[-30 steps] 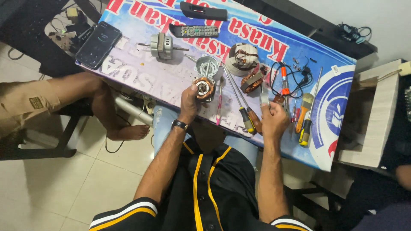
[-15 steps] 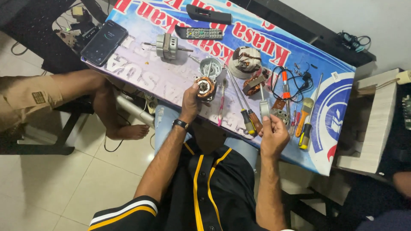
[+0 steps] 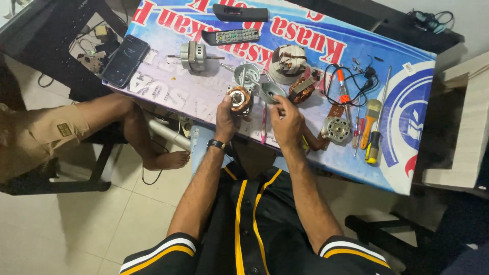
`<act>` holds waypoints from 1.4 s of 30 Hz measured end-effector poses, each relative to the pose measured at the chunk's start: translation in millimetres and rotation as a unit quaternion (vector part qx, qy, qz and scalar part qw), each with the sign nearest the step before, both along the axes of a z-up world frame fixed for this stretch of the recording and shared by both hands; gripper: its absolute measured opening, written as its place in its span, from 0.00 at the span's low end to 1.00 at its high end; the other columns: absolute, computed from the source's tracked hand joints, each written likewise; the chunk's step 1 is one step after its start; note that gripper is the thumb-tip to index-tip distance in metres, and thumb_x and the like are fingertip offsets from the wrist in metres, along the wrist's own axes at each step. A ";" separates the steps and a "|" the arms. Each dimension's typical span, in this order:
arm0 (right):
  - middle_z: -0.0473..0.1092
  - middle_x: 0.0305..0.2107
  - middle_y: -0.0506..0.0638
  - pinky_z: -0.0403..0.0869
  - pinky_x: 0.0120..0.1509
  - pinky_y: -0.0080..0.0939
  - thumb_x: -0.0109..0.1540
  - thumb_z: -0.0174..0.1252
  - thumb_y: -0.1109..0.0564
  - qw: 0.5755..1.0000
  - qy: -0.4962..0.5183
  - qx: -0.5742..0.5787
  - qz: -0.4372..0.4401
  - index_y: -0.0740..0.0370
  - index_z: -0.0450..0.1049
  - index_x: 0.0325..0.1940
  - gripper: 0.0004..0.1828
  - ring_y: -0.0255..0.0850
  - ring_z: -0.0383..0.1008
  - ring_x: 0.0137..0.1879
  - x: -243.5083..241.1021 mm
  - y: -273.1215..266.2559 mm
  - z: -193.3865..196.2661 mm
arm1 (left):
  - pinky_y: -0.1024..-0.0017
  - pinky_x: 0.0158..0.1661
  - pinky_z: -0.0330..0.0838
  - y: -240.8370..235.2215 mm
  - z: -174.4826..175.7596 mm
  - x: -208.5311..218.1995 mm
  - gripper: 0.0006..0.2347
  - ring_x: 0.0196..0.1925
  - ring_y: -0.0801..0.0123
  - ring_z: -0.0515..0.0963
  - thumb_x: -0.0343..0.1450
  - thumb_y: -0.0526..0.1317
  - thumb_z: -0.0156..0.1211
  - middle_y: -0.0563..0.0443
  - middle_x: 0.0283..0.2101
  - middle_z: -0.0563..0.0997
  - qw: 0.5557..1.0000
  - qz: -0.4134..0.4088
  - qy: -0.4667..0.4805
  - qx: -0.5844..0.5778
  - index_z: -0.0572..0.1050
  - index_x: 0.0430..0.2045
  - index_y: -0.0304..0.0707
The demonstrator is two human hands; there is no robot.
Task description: The person disassembles and reassembles small electrical motor components on a table. They use a screwdriver to remove parts, separate the copper windings from the metal housing, and then reassemble the unit.
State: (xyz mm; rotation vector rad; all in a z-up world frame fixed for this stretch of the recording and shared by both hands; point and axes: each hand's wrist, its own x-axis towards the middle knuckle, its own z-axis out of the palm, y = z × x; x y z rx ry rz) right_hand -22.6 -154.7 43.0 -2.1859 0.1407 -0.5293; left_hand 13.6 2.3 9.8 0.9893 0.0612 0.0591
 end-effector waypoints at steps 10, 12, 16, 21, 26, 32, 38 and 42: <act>0.81 0.36 0.52 0.81 0.42 0.46 0.60 0.63 0.55 0.996 0.083 0.029 0.031 0.51 0.80 0.55 0.18 0.51 0.82 0.42 -54.5 -7.6 -21.0 | 0.64 0.20 0.83 6.8 9.9 -1.2 0.25 0.21 0.55 0.82 0.74 0.59 0.45 0.38 0.27 0.80 0.998 -0.023 -0.003 0.055 0.73 0.40 0.30; 0.81 0.31 0.44 0.79 0.42 0.41 0.61 0.64 0.54 0.996 0.068 0.024 0.043 0.48 0.83 0.49 0.12 0.42 0.82 0.39 -60.0 -14.4 -33.7 | 0.64 0.21 0.83 5.0 10.6 -0.6 0.26 0.22 0.54 0.82 0.73 0.60 0.46 0.38 0.27 0.79 0.998 -0.021 -0.017 0.060 0.74 0.42 0.31; 0.80 0.30 0.45 0.79 0.41 0.41 0.62 0.64 0.55 0.999 0.012 0.004 0.034 0.48 0.84 0.43 0.07 0.45 0.82 0.38 -57.1 -8.2 -35.8 | 0.64 0.21 0.83 6.6 7.8 -3.5 0.25 0.22 0.53 0.83 0.74 0.60 0.44 0.36 0.27 0.80 0.997 -0.026 -0.010 0.066 0.74 0.42 0.32; 0.75 0.26 0.40 0.77 0.41 0.37 0.62 0.64 0.51 0.988 -0.072 -0.133 -0.012 0.43 0.81 0.39 0.03 0.39 0.79 0.34 -49.2 4.0 -52.9 | 0.66 0.27 0.84 5.7 1.6 -1.7 0.23 0.26 0.58 0.83 0.74 0.59 0.42 0.42 0.31 0.80 0.996 -0.017 -0.001 0.088 0.74 0.42 0.36; 0.72 0.25 0.40 0.76 0.39 0.38 0.62 0.63 0.52 0.986 -0.097 -0.133 0.012 0.45 0.80 0.38 0.02 0.40 0.78 0.33 -48.9 1.9 -48.6 | 0.63 0.30 0.83 4.0 5.6 -2.8 0.25 0.29 0.56 0.83 0.75 0.60 0.42 0.40 0.33 0.81 0.994 0.001 -0.013 0.110 0.75 0.44 0.35; 0.70 0.24 0.44 0.76 0.39 0.40 0.63 0.63 0.53 0.982 -0.124 -0.142 0.021 0.49 0.80 0.38 0.01 0.44 0.77 0.32 -49.7 4.0 -41.7 | 0.61 0.34 0.81 0.1 11.6 -7.0 0.25 0.32 0.55 0.82 0.76 0.58 0.43 0.38 0.36 0.80 0.995 0.004 -0.015 0.096 0.75 0.48 0.32; 0.69 0.24 0.44 0.75 0.38 0.41 0.63 0.62 0.54 0.980 -0.133 -0.148 0.023 0.49 0.80 0.38 0.02 0.44 0.76 0.31 -49.7 2.7 -41.9 | 0.67 0.14 0.73 1.6 11.7 -6.4 0.27 0.19 0.53 0.81 0.74 0.62 0.42 0.37 0.25 0.79 0.996 -0.012 -0.003 0.086 0.75 0.43 0.33; 0.68 0.24 0.44 0.75 0.38 0.40 0.63 0.62 0.54 0.976 -0.139 -0.166 0.019 0.49 0.79 0.38 0.02 0.43 0.75 0.30 -48.9 2.1 -48.8 | 0.71 0.11 0.64 -1.0 21.8 -2.3 0.27 0.16 0.55 0.80 0.73 0.64 0.42 0.37 0.21 0.80 0.994 -0.016 0.003 0.106 0.76 0.38 0.36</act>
